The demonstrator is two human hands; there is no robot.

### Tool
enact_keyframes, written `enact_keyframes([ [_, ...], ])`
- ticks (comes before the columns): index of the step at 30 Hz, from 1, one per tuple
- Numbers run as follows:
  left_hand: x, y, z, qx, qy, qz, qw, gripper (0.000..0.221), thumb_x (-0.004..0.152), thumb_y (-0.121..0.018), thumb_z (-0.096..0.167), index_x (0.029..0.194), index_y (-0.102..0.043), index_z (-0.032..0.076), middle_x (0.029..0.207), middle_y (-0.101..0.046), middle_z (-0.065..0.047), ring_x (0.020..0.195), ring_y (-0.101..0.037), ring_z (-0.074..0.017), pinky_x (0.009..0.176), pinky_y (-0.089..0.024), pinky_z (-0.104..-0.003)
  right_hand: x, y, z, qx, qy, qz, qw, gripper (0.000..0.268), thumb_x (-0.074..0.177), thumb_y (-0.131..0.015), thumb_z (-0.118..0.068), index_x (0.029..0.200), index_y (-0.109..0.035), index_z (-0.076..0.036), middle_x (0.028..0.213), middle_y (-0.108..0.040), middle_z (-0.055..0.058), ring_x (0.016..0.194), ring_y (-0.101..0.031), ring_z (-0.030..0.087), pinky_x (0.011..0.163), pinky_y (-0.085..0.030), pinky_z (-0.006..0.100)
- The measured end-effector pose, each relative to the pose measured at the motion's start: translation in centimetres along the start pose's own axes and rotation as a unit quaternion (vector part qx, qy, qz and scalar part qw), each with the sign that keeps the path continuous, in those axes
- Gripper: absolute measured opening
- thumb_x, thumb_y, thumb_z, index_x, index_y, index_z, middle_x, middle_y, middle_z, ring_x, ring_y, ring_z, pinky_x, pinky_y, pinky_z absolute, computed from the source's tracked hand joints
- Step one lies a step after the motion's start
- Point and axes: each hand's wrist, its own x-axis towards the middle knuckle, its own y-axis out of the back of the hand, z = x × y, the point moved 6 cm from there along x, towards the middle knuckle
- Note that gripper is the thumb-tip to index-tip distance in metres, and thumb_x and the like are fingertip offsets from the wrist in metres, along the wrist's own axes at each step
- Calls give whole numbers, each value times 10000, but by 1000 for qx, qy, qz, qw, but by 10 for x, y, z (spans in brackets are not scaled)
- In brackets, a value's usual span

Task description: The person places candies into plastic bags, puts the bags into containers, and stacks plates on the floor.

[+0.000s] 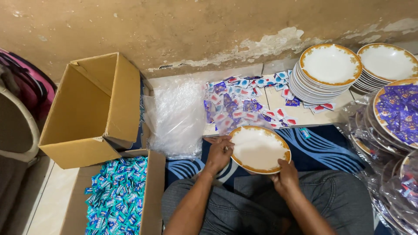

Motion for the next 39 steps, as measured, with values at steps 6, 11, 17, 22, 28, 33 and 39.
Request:
enact_keyframes([
  [6, -10, -3, 14, 63, 10, 103, 993, 254, 915, -522, 119, 946, -765, 50, 1420, -461, -256, 1311, -487, -420, 1101, -404, -452, -57, -42, -15, 25, 10, -24, 999, 503, 942, -491, -111, 1439, -512, -191, 1337, -623, 98, 1194, -619, 299, 770, -574, 484],
  [11, -11, 20, 26, -80, 205, 174, 960, 210, 958, -504, 167, 1118, -626, 107, 1040, -698, -82, 875, -648, -214, 771, -519, -334, -36, -35, 5, 85, 17, -16, 996, 475, 853, -528, -36, 1309, -472, -156, 1248, -628, 124, 1114, -639, 327, 744, -588, 544],
  [17, -13, 17, 19, -126, 246, 114, 954, 219, 902, -638, 165, 1114, -690, 150, 1042, -782, -32, 953, -732, -142, 869, -550, -270, -59, -37, -9, -4, 4, 4, 1000, 505, 837, -540, -90, 1314, -410, -192, 1205, -614, 116, 947, -643, 311, 628, -548, 471],
  [22, -14, 17, -7, -23, 265, 128, 956, 87, 918, -646, 239, 957, -722, 221, 863, -780, 7, 834, -730, -154, 842, -511, -304, -55, -34, 1, -81, -6, 21, 996, 407, 920, -492, -228, 1315, -415, -166, 936, -648, 149, 589, -635, 272, 409, -370, 310],
  [28, -22, -1, -3, 39, 206, 78, 975, 163, 870, -619, 297, 885, -739, 188, 827, -784, -4, 805, -733, -179, 784, -518, -334, -41, -47, 10, 59, -7, -18, 998, 521, 913, -408, -68, 1401, -461, -242, 1288, -635, 80, 1109, -647, 304, 731, -578, 472],
  [33, -31, -52, -7, 55, 192, -103, 974, 116, 837, -719, 276, 894, -694, 178, 826, -708, -72, 896, -718, -310, 786, -582, -420, -69, -76, -11, 91, -43, 17, 995, 696, 999, -528, -110, 1557, -112, -124, 1317, -379, 289, 999, -650, 520, 856, -596, 608],
  [39, -30, -27, -44, 19, 299, -47, 953, 154, 832, -630, 310, 872, -630, 162, 818, -666, -97, 857, -700, -317, 742, -565, -416, 33, -15, 39, -88, 14, 47, 995, 642, 938, -679, -109, 1413, -254, -28, 1293, -385, 300, 965, -638, 519, 779, -583, 689],
])
